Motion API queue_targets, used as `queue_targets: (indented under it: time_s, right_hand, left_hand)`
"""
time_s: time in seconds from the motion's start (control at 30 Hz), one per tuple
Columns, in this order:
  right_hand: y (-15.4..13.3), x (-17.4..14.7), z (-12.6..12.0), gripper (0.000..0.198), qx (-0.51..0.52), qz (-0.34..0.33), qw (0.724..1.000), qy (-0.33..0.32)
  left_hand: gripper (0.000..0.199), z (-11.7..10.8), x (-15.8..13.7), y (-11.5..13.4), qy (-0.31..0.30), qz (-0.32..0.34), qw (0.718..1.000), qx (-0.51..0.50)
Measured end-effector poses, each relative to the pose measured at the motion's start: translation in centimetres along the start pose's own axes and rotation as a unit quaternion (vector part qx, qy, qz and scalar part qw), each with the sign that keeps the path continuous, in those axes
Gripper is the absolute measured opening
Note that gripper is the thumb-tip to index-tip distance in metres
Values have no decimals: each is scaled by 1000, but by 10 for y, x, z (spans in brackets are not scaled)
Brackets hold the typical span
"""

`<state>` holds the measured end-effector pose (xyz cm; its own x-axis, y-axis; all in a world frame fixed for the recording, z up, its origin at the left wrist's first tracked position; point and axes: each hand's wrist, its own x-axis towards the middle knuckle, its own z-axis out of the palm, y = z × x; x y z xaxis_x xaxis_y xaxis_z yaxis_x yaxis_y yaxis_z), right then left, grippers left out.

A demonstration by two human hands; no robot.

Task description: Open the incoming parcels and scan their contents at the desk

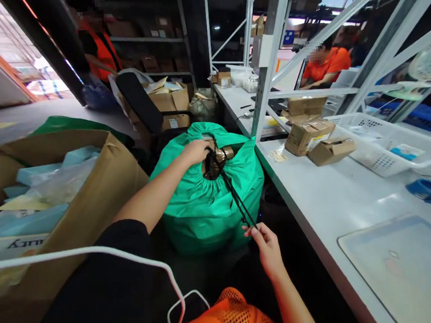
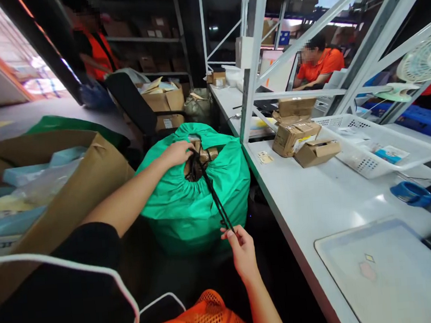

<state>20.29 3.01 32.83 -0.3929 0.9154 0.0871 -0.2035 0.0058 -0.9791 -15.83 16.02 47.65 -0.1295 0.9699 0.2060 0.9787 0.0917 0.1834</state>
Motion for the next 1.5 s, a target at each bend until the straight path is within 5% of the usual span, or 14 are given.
queue_targets:
  time_s: [0.23, 0.37, 0.43, 0.53, 0.63, 0.8, 0.93, 1.0, 1.1, 1.23, 1.37, 1.5]
  right_hand:
    - [11, 7, -9, 41, -8, 16, 1000, -16]
    - [12, 7, -11, 39, -1, 6, 1000, -23]
    - [11, 6, -11, 39, 0, 2, 1000, -26]
    - [8, 5, -11, 40, 0, 2, 1000, -20]
    - [4, 5, -11, 41, -3, 3, 1000, -15]
    - [1, 4, -11, 42, 4, -9, 1000, -5]
    - [6, 3, -12, 40, -42, -32, 999, -6]
    - [7, 5, -14, 41, -96, -49, 994, 22]
    - [-1, 14, -21, 42, -166, -50, 985, 3]
    - [-36, 35, -43, 46, -234, -24, 971, -32]
    - [-88, 58, -45, 49, -380, -128, 913, 81]
    - [-118, 78, -4, 41, -490, -236, 838, 53]
  left_hand:
    - [24, -34, 1, -12, -63, 7, 989, -134]
    - [33, -39, -18, -6, -125, -9, 919, -375]
    - [39, -43, -28, 2, -122, -25, 903, -411]
    - [43, -63, -37, 13, -116, -45, 935, -331]
    - [45, -99, -41, 22, -77, -14, 990, -116]
    - [43, -135, -68, 42, -101, 4, 993, 55]
    - [45, -89, -129, 64, -93, -86, 983, 130]
    - [45, -51, -164, 72, -129, -80, 985, 84]
    - [38, -2, -204, 83, -102, -91, 991, -10]
    - [36, 29, -229, 110, -49, -97, 988, -108]
    - [38, 38, -253, 163, -125, -22, 984, -123]
    - [40, 45, -297, 216, -255, 136, 954, -76]
